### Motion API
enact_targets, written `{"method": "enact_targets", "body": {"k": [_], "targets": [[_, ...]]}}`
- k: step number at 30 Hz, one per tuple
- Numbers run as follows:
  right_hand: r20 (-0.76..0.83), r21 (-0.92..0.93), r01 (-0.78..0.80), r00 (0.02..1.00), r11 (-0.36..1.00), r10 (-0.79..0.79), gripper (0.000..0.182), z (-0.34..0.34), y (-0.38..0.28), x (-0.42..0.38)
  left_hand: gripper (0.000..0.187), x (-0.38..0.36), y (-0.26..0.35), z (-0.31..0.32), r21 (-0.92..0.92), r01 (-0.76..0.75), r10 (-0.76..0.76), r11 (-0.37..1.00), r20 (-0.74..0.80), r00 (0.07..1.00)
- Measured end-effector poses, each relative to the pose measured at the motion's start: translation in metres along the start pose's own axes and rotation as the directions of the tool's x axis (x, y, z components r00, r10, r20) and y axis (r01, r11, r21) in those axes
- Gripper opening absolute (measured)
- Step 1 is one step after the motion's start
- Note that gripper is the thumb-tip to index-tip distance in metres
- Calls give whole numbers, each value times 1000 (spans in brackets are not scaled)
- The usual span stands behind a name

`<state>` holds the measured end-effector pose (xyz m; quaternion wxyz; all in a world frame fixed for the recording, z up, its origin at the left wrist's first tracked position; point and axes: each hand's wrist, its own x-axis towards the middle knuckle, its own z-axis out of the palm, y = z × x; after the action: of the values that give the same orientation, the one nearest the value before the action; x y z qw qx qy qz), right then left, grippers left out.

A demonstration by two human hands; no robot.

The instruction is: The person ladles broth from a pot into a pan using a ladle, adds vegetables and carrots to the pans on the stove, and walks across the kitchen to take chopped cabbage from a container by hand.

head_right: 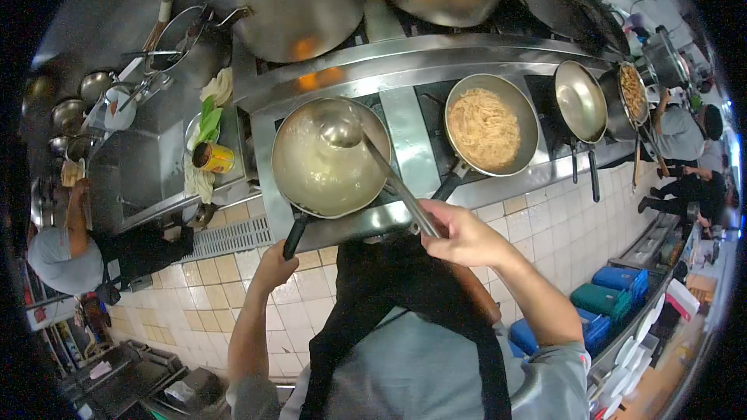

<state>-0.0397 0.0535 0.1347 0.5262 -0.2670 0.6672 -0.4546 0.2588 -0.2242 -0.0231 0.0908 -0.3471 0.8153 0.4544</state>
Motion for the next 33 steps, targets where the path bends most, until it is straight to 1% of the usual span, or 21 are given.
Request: {"method": "enact_targets", "body": {"k": [1, 2, 5, 6, 8, 9, 11, 12, 14, 15, 16, 17, 18, 20, 21, 24, 26, 29, 30, 32, 33], "targets": [[-5, -75, 14, 1000, 997, -14, 58, 0, 0, -1, 18, -2, 2, -2, 11, 17, -17, 1000, -1, 1000], [-3, -73, 13, 1000, 997, -13, 58, 0, 2, -4, 19, 1, -11, 3, 52, -6, 7, 999, -36, 999], [-49, -378, 13, 998, 926, -34, 61, -2, 7, -8, 25, 3, -29, 15, 37, 65, -63, 997, -65, 996], [-50, -374, 14, 998, 927, -35, 61, -2, 12, -7, 25, -3, -17, 11, 41, 66, -64, 997, -64, 996], [-81, -492, 102, 984, 865, -161, 65, -4, 25, -10, 35, -14, 23, 1, 187, 85, -55, 979, -160, 986], [-114, -494, 81, 981, 866, -156, 65, -6, 24, -13, 35, -14, 24, 2, 190, 55, -29, 980, -139, 990], [-103, -510, 128, 973, 851, -209, 67, -7, 19, -20, 42, -16, 19, 8, 269, 47, 16, 962, -226, 974], [-118, -570, 175, 949, 802, -291, 68, -8, 23, -23, 42, -12, 23, 12, 275, 15, 42, 961, -200, 979], [-166, -588, 173, 930, 790, -328, 68, -11, 33, -29, 46, -11, 27, 12, 261, 173, -140, 950, -140, 980], [-187, -611, 185, 911, 770, -367, 69, -12, 37, -32, 46, -13, 32, 12, 271, 162, -131, 949, -130, 983], [-206, -620, 187, 898, 762, -388, 70, -13, 41, -36, 48, -14, 40, 14, 322, 40, 38, 946, -232, 972], [-226, -619, 172, 895, 766, -384, 70, -15, 44, -40, 51, -14, 50, 16, 380, -80, 211, 922, -317, 925], [-266, -612, 162, 879, 774, -395, 70, -17, 48, -45, 51, -14, 61, 16, 382, -104, 229, 918, -297, 927], [-344, -611, 118, 851, 783, -396, 70, -26, 54, -60, 55, -12, 86, 20, 398, -282, 445, 873, -410, 796], [-389, -628, 59, 840, 776, -378, 69, -33, 56, -67, 55, -10, 94, 24, 393, -315, 467, 864, -391, 793], [-507, -622, -32, 778, 783, -371, 68, -61, 69, -80, 47, -14, 104, 28, 258, -375, 454, 890, -456, 766], [-594, -613, -54, 689, 788, -415, 65, -88, 83, -85, 45, -18, 91, 27, 249, -392, 465, 885, -449, 763], [-673, -566, -114, 637, 817, -377, 64, -133, 97, -92, 38, -34, 79, 26, 233, -389, 453, 892, -451, 769], [-676, -564, -115, 633, 818, -377, 64, -148, 106, -92, 36, -40, 69, 23, 231, -356, 424, 906, -458, 782], [-706, -577, -69, 543, 814, -455, 64, -178, 130, -89, 31, -56, 61, 19, 266, -230, 335, 936, -473, 815], [-705, -577, -62, 541, 814, -459, 64, -192, 144, -87, 31, -65, 50, 20, 271, -230, 338, 935, -478, 811]]}}
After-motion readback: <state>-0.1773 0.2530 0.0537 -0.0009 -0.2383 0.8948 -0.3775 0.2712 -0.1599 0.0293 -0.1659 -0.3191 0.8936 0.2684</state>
